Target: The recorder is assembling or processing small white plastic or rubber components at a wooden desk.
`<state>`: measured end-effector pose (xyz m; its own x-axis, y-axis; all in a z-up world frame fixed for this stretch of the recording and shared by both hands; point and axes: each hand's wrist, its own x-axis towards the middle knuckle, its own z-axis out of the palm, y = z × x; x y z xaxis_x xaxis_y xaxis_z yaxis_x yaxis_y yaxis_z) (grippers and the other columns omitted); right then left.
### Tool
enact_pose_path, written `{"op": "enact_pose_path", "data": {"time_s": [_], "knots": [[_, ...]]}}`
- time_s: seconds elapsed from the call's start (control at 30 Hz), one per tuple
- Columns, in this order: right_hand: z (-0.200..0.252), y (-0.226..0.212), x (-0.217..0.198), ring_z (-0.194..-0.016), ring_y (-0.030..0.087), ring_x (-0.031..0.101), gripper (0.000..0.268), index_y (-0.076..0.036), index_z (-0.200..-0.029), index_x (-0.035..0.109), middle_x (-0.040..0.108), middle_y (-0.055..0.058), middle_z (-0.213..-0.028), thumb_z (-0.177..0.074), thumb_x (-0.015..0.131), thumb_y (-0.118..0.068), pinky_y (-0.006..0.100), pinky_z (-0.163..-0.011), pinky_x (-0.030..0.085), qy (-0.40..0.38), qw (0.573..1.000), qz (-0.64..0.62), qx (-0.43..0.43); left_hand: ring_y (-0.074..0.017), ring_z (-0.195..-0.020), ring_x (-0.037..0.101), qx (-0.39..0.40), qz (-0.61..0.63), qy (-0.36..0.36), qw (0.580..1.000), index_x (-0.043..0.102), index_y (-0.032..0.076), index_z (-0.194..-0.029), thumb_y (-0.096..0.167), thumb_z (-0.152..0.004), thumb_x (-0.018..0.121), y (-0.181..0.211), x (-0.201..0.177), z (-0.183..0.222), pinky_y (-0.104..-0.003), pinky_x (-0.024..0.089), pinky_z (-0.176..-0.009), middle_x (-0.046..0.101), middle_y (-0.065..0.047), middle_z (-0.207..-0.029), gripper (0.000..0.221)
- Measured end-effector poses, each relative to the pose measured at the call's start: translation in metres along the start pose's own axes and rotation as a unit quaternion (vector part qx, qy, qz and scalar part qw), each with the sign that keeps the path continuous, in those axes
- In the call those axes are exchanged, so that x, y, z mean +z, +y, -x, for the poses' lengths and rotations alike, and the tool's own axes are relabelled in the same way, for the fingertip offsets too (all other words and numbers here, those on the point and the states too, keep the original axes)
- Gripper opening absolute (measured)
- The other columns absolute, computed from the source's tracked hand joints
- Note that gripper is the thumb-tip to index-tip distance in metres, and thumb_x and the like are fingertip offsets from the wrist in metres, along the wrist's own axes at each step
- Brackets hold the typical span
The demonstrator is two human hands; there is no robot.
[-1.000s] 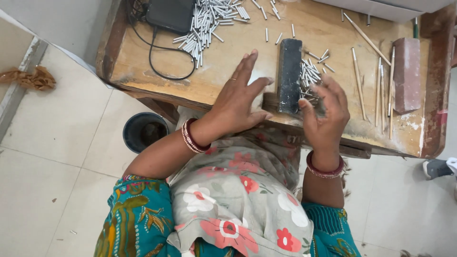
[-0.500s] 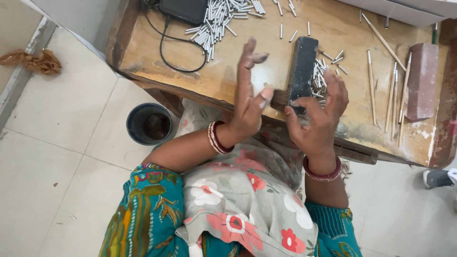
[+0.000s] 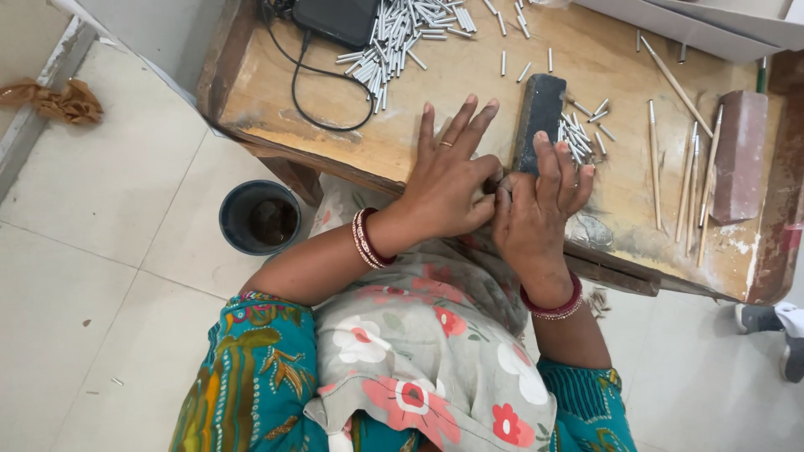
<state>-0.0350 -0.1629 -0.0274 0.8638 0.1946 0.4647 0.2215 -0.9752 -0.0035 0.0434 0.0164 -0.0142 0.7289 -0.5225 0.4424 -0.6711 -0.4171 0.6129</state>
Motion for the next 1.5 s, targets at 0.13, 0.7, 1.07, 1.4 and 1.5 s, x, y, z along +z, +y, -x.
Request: {"op": "enact_pose_path", "data": {"time_s": [0.13, 0.7, 1.07, 1.4, 1.5], "knots": [[0.001, -0.003, -0.001, -0.157, 0.036, 0.024, 0.012, -0.006, -0.109, 0.065, 0.037, 0.019, -0.167, -0.107, 0.062, -0.017, 0.059, -0.129, 0.006, -0.002, 1.000, -0.002, 0.009, -0.0409, -0.155, 0.018, 0.004, -0.002, 0.006, 1.000, 0.071, 0.014, -0.082, 0.026, -0.074, 0.078, -0.006, 0.011, 0.004, -0.073, 0.000, -0.120, 0.034, -0.022, -0.161, 0.016], [0.029, 0.008, -0.035, -0.154, 0.037, 0.027, 0.030, -0.006, -0.103, 0.071, 0.048, 0.019, -0.152, -0.109, 0.055, -0.031, 0.060, -0.130, 0.009, 0.215, 0.976, -0.023, -0.018, -0.0396, -0.078, 0.062, 0.087, 0.252, 0.052, 0.962, 0.057, 0.005, -0.094, 0.018, -0.104, 0.058, 0.044, 0.005, 0.017, -0.048, 0.047, -0.067, 0.060, -0.016, -0.082, 0.016], [0.037, 0.034, -0.057, -0.152, 0.029, 0.035, 0.015, -0.013, -0.088, 0.078, 0.061, 0.013, -0.147, -0.098, 0.069, -0.020, 0.054, -0.128, 0.007, 0.182, 0.983, 0.010, 0.023, -0.0380, -0.072, 0.059, 0.108, 0.242, 0.119, 0.957, 0.054, 0.003, -0.093, 0.011, -0.102, 0.056, 0.044, -0.005, 0.023, -0.047, 0.047, -0.065, 0.055, -0.017, -0.079, 0.013], [0.037, 0.008, -0.006, -0.094, 0.015, 0.068, 0.029, -0.002, -0.112, 0.070, 0.071, 0.013, -0.112, -0.094, 0.082, -0.021, 0.025, -0.081, 0.054, 0.185, 0.807, -0.550, 0.108, -0.0406, -0.077, 0.060, 0.099, 0.267, 0.091, 0.954, 0.055, 0.004, -0.094, 0.016, -0.107, 0.054, 0.055, 0.006, 0.022, -0.048, 0.046, -0.067, 0.056, -0.017, -0.080, 0.018], [0.029, 0.004, 0.005, -0.084, 0.017, 0.066, 0.021, -0.001, -0.101, 0.066, 0.070, 0.012, -0.102, -0.100, 0.079, -0.018, 0.025, -0.074, 0.052, 0.264, 0.849, -0.453, 0.066, -0.0406, -0.077, 0.061, 0.075, 0.271, 0.085, 0.956, 0.056, 0.004, -0.095, 0.018, -0.109, 0.052, 0.054, 0.009, 0.024, -0.048, 0.046, -0.067, 0.056, -0.017, -0.080, 0.021]]}}
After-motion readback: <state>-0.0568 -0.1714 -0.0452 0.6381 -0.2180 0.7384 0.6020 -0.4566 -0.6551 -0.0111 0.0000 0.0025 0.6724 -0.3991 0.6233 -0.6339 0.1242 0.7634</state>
